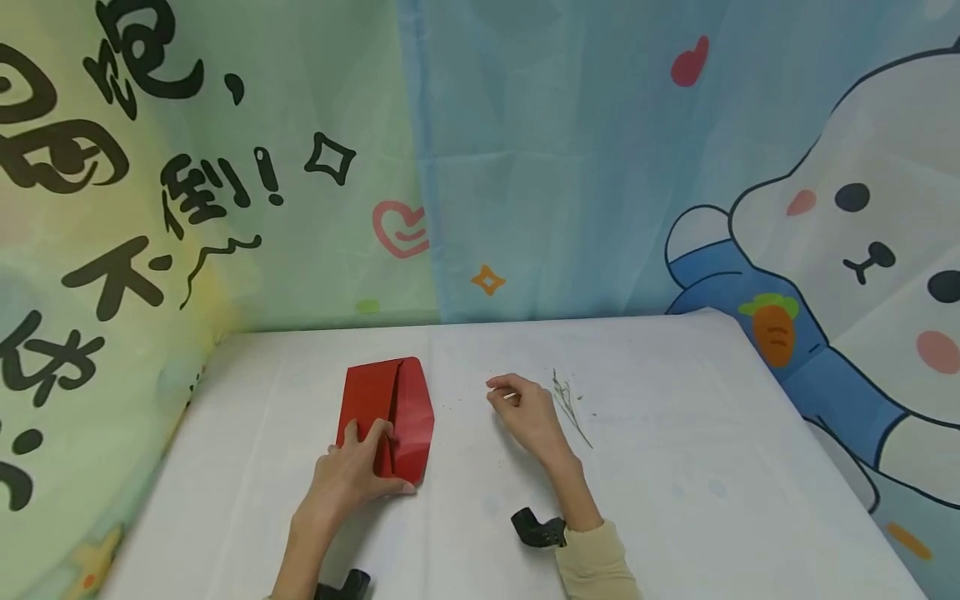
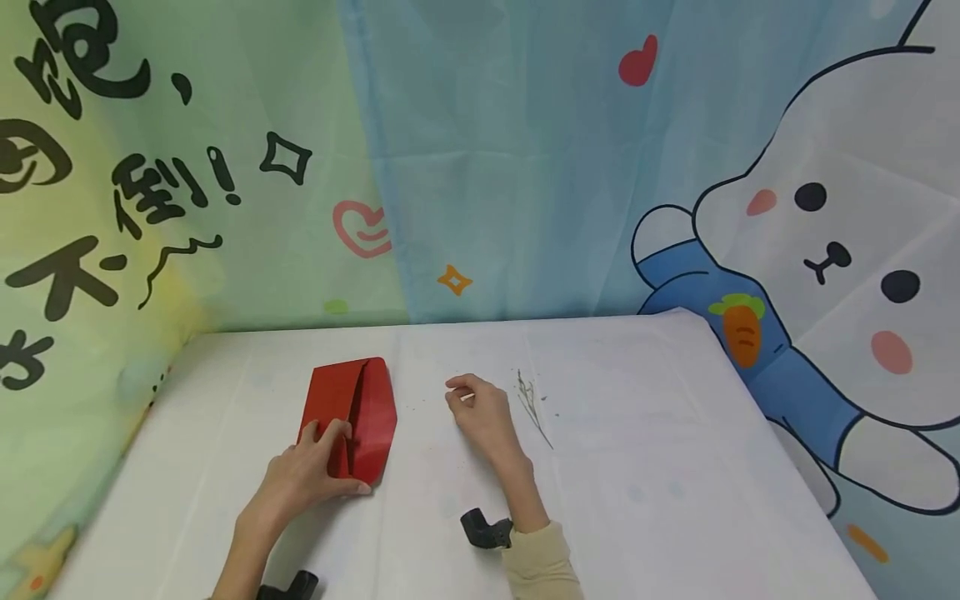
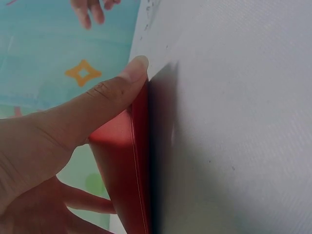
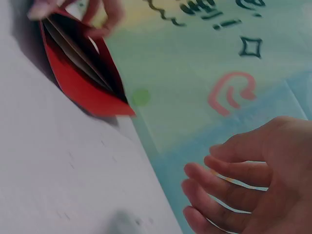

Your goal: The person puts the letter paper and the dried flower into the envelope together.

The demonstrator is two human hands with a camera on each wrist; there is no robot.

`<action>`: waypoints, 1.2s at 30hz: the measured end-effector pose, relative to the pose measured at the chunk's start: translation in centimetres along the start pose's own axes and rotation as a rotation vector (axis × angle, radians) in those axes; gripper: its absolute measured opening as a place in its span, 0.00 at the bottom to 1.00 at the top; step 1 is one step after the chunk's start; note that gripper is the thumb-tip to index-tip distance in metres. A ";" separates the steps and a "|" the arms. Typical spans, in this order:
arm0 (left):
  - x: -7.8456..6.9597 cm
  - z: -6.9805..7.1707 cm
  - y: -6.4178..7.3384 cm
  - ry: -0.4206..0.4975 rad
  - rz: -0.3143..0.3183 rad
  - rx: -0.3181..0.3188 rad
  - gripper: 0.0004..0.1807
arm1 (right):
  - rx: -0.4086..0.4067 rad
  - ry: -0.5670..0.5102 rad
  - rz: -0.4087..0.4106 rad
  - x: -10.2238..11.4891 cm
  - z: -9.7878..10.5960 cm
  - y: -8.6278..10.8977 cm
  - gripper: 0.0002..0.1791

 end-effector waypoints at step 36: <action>-0.7 -0.1 0.1 -0.030 -0.017 0.010 0.43 | -0.010 0.395 -0.340 -9.1 7.8 -0.6 0.19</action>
Point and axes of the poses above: each hand's wrist, its own y-axis away from the middle knuckle, its own z-axis out of the back of the hand, x = y × z, the point moved 9 cm from there along -y, towards the middle knuckle, and after that the axes turned 7 degrees about -z, right-handed, at the moved point
